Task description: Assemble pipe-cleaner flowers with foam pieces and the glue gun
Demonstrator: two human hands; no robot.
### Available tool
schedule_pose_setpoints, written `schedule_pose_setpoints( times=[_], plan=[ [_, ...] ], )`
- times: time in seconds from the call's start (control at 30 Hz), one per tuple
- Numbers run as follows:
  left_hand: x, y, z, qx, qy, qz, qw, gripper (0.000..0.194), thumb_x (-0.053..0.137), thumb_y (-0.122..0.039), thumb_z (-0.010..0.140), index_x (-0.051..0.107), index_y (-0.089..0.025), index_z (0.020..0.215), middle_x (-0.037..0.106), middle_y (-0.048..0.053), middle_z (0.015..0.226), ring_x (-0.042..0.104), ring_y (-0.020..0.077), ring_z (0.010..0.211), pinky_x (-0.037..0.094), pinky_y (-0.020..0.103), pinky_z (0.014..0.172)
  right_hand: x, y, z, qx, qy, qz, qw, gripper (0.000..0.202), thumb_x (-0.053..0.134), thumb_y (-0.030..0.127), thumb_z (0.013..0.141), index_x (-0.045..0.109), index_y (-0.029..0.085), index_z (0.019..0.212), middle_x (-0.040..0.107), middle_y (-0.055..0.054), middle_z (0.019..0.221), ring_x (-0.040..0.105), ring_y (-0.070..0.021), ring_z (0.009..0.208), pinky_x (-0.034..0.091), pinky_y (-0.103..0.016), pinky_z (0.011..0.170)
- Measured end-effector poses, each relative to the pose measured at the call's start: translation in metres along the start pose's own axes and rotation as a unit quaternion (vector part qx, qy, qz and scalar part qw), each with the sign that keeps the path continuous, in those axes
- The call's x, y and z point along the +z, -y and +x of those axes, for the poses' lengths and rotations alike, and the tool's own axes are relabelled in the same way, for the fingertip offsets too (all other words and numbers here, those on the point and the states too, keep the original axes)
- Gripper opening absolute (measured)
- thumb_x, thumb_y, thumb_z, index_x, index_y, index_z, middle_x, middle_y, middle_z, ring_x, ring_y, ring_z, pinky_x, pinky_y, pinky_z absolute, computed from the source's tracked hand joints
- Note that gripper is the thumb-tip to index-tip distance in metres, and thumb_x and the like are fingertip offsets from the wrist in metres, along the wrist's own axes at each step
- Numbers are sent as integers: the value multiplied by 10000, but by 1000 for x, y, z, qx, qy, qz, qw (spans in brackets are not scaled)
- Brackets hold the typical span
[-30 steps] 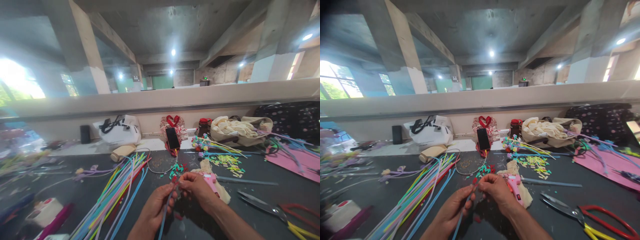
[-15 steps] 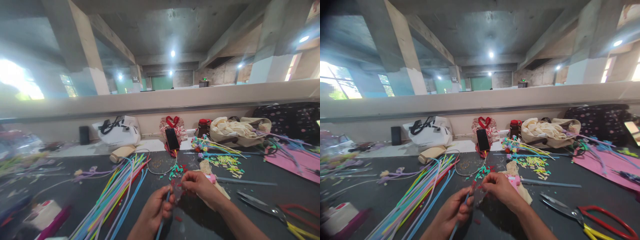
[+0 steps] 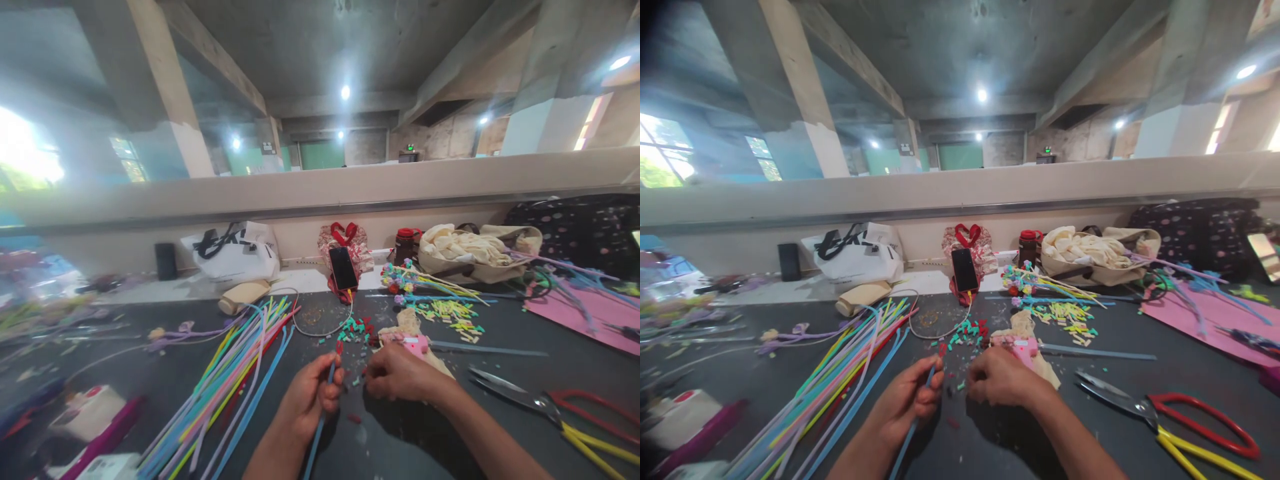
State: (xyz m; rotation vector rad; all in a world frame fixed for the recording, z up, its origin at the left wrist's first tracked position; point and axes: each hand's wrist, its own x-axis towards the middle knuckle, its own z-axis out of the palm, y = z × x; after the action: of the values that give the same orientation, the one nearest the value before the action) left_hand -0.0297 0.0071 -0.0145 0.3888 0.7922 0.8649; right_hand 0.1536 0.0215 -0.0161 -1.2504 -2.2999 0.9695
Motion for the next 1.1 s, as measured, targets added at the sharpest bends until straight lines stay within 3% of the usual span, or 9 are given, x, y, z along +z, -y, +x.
schedule_pose_setpoints(
  times=[0.23, 0.33, 0.43, 0.5, 0.6, 0.7, 0.9, 1.0, 1.1],
  plan=[
    [0, -4, -3, 21, 10, 2, 1000, 129, 473, -237, 753, 490, -137, 673, 480, -40, 475, 320, -3, 287, 167, 87, 286, -5, -4, 5, -8, -74, 14, 997, 118, 510, 181, 630, 616, 154, 588, 508, 33, 481, 439, -76, 430, 274, -156, 386],
    [0, -4, -3, 18, 19, 12, 1000, 137, 476, -247, 750, 495, -135, 676, 476, -40, 470, 321, -1, 287, 157, 90, 284, 5, 3, 8, -21, -114, 40, 992, 239, 530, 174, 627, 645, 192, 836, 577, 24, 603, 485, -98, 521, 328, -175, 462],
    [1, -1, -3, 17, 26, 27, 999, 143, 466, -250, 754, 504, -130, 686, 482, -38, 465, 320, 4, 278, 173, 97, 279, 19, 11, 10, -25, -116, 65, 991, 519, 579, 178, 602, 515, 259, 1111, 595, 33, 691, 508, -111, 576, 349, -188, 510],
    [1, 2, -4, 22, 30, 32, 999, 147, 459, -243, 757, 508, -126, 684, 483, -37, 459, 312, 4, 270, 180, 100, 274, 26, 14, 12, -41, -115, 59, 991, 431, 582, 184, 614, 565, 254, 1039, 603, 22, 733, 521, -120, 626, 352, -194, 544],
    [1, 2, -5, 19, 45, 30, 998, 154, 454, -238, 762, 515, -120, 685, 477, -36, 464, 307, 3, 269, 182, 100, 269, 25, 13, 13, -54, -118, 42, 991, 136, 533, 217, 676, 650, 196, 742, 604, 1, 704, 525, -125, 645, 342, -200, 554],
    [-2, -7, -8, 37, 46, 1, 998, 145, 454, -236, 770, 510, -128, 690, 460, -43, 486, 302, -2, 282, 187, 95, 269, 14, 10, 12, -23, -124, 78, 989, 154, 505, 236, 692, 631, 171, 632, 572, 14, 590, 490, -102, 522, 321, -194, 484],
    [-7, -26, -13, 206, -29, -100, 973, 97, 450, -164, 784, 491, -146, 698, 432, -58, 527, 311, -23, 313, 216, 56, 281, -4, 7, 8, 44, -151, 318, 935, 149, 545, 259, 667, 574, 142, 581, 498, 42, 482, 417, -60, 408, 243, -174, 379],
    [-1, -17, -10, 177, -104, -25, 978, 41, 525, -174, 741, 521, -138, 721, 518, -23, 562, 432, 13, 364, 284, 79, 296, -2, 9, 8, 51, -139, 433, 889, 192, 600, 317, 645, 593, 128, 678, 552, 17, 589, 471, -57, 441, 265, -163, 376],
    [5, -3, -5, 115, -100, 64, 986, 123, 582, -234, 697, 555, -114, 697, 540, -13, 518, 452, 34, 357, 331, 111, 314, 5, 13, 10, 44, -110, 474, 873, 228, 641, 324, 609, 588, 124, 706, 575, 1, 634, 513, -71, 471, 307, -157, 384]
  ],
)
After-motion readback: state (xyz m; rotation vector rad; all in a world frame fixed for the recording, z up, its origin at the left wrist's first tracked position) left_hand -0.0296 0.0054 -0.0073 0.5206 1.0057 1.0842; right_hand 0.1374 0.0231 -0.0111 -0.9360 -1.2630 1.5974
